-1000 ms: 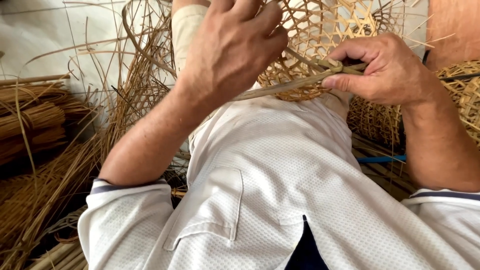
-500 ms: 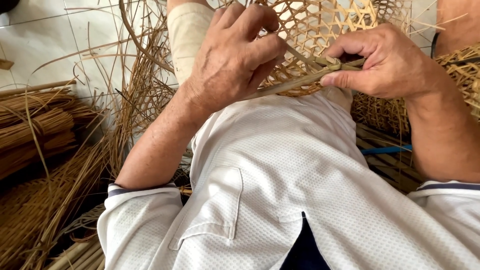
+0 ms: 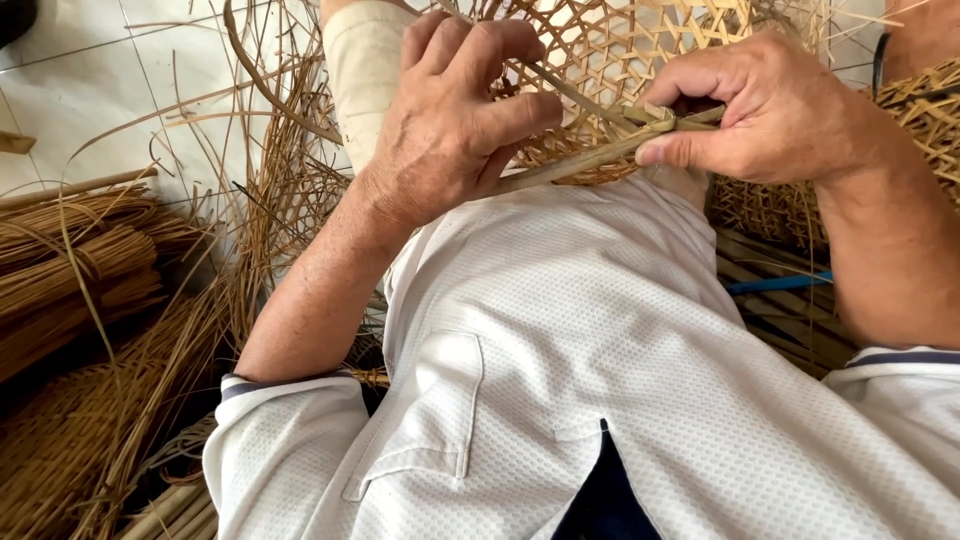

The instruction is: Weaving a basket using thin strips of wood or rattan, involving intricate hand movements to thread and tighten the weave.

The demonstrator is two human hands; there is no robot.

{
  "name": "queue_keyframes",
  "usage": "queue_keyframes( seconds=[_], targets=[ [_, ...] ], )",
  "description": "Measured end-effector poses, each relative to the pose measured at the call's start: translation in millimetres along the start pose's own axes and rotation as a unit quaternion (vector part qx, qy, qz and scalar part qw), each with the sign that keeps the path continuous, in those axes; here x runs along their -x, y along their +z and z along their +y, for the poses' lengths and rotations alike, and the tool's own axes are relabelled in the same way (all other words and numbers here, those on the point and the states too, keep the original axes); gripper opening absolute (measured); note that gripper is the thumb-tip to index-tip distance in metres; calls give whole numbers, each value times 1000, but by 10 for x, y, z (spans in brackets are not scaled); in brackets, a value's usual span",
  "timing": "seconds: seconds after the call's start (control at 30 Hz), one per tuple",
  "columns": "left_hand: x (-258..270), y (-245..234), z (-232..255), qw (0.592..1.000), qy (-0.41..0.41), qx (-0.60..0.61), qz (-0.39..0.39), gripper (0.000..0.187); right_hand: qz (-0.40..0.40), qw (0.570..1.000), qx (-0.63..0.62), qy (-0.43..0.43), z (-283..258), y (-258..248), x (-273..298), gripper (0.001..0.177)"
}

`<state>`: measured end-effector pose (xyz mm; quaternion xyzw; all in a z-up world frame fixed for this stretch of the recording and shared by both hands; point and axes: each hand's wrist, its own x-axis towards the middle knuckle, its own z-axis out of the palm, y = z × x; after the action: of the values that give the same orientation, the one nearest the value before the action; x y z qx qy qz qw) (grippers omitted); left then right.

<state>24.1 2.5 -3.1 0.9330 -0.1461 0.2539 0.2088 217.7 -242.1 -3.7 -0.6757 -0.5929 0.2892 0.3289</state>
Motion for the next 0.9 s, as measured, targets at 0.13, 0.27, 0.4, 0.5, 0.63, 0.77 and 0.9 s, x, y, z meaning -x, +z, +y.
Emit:
queue_keyframes(
  seconds=[0.13, 0.27, 0.4, 0.5, 0.63, 0.77, 0.9],
  targets=[
    [21, 18, 19, 1000, 8, -16, -10, 16, 5, 999, -17, 32, -106, -16, 9, 17],
    [51, 93, 73, 1000, -29, 4, 9, 24, 11, 999, -1, 39, -99, -18, 17, 19],
    [94, 152, 39, 999, -27, -7, 38, 25, 9, 1000, 1, 8, 13, -2, 15, 18],
    [70, 116, 49, 999, -30, -5, 17, 25, 15, 999, -1, 33, -120, -8, 6, 19],
    [68, 134, 43, 999, -48, 9, -2, 21, 10, 999, 2, 54, -160, 26, -8, 19],
    [91, 80, 40, 998, -57, 4, -9, 21, 3, 1000, 9, 27, -188, 33, -55, 15],
    [175, -15, 20, 997, -70, -21, 30, 26, 17, 999, -35, -5, -166, 9, -232, 18]
  ],
)
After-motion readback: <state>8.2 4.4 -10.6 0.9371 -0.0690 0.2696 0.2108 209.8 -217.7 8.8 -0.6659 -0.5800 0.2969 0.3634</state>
